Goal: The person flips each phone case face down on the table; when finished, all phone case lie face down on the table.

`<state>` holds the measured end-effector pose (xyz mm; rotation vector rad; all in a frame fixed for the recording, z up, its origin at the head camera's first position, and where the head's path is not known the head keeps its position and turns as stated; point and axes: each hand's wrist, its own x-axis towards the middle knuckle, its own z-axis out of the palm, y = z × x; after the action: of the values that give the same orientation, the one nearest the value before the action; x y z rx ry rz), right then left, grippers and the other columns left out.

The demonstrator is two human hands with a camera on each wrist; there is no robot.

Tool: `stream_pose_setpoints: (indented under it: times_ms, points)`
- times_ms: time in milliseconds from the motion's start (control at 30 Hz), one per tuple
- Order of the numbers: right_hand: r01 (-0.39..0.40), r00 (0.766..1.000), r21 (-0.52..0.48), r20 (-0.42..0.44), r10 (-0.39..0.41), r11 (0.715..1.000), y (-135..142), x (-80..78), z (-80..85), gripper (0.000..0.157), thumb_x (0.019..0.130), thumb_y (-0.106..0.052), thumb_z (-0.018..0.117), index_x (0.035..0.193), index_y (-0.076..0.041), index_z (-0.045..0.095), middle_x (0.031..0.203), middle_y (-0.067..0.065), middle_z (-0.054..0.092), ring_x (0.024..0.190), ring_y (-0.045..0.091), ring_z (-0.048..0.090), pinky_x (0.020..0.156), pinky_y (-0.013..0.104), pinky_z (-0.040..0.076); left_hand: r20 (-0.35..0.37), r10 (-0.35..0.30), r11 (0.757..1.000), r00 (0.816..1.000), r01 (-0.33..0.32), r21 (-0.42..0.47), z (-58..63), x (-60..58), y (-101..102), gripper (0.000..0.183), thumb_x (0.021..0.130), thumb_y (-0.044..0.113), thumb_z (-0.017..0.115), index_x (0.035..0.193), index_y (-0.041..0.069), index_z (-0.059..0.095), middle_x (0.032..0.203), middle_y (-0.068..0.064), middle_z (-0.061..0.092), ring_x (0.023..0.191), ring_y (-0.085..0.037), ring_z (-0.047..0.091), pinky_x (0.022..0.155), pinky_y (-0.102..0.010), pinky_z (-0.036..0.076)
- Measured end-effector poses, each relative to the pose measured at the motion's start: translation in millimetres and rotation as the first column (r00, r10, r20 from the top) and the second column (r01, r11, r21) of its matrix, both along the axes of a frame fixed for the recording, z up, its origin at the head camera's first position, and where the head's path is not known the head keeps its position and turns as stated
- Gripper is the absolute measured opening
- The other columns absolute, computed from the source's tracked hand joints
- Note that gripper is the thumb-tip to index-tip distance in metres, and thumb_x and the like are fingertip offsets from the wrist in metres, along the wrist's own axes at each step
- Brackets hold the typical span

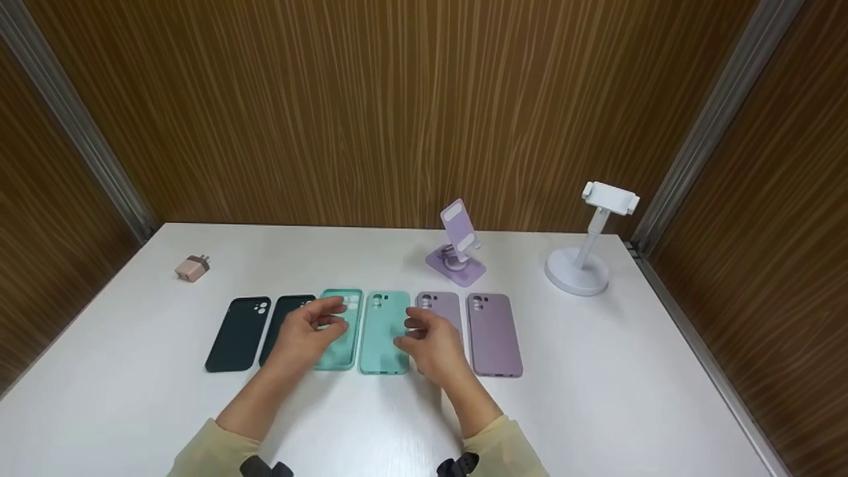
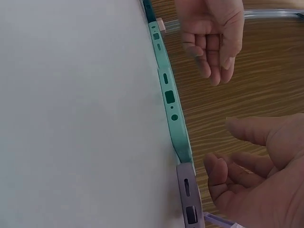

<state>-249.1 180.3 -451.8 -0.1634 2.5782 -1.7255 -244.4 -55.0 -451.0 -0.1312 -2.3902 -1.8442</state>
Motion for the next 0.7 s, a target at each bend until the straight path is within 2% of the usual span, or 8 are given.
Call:
stream_pose_setpoints:
  times_ms: [200, 433, 533, 700]
  points:
    - [-0.042, 0.999, 0.047, -0.004, 0.042, 0.998, -15.5, -2.8, 9.8, 0.055, 0.093, -0.002, 0.078, 0.145, 0.003, 0.060, 0.128, 0.017, 0.072, 0.111, 0.027, 0.070, 0.099, 0.042, 0.057, 0.006, 0.048, 0.997, 0.999, -0.047, -0.053, 12.5, -2.8, -26.4, 0.048, 0.097, 0.008, 0.074, 0.144, 0.003, 0.064, 0.132, -0.013, 0.068, 0.115, -0.024, 0.065, 0.101, -0.044, 0.053]
    - [-0.079, 0.997, 0.063, 0.013, 0.078, 0.995, -37.6, -10.4, 11.0, 0.056, 0.094, -0.003, 0.078, 0.146, 0.002, 0.060, 0.131, 0.017, 0.071, 0.113, 0.027, 0.070, 0.100, 0.045, 0.056, -0.006, -0.002, 0.993, 1.000, 0.001, -0.117, 1.2, -5.6, -41.9, 0.054, 0.096, 0.009, 0.077, 0.146, 0.000, 0.060, 0.138, -0.019, 0.064, 0.111, -0.025, 0.064, 0.095, -0.040, 0.054]
    - [-0.100, 0.995, 0.080, 0.013, 0.099, 0.992, -46.3, -12.8, 9.4, 0.056, 0.094, -0.005, 0.078, 0.147, 0.002, 0.060, 0.132, 0.018, 0.070, 0.115, 0.030, 0.071, 0.100, 0.047, 0.056, 0.026, -0.019, 0.990, 0.999, 0.022, -0.138, -4.4, -4.7, -46.7, 0.058, 0.095, 0.011, 0.079, 0.148, 0.001, 0.059, 0.139, -0.019, 0.064, 0.112, -0.025, 0.062, 0.094, -0.039, 0.054]
    - [-0.130, 0.991, 0.115, 0.022, 0.129, 0.985, -57.8, -16.0, 6.9, 0.058, 0.095, -0.007, 0.079, 0.149, 0.001, 0.058, 0.135, 0.017, 0.070, 0.116, 0.032, 0.071, 0.101, 0.050, 0.055, 0.084, -0.043, 0.985, 0.996, 0.056, -0.164, -11.8, -2.8, -54.2, 0.063, 0.094, 0.016, 0.081, 0.151, 0.003, 0.057, 0.129, -0.017, 0.067, 0.111, -0.025, 0.061, 0.091, -0.039, 0.055]
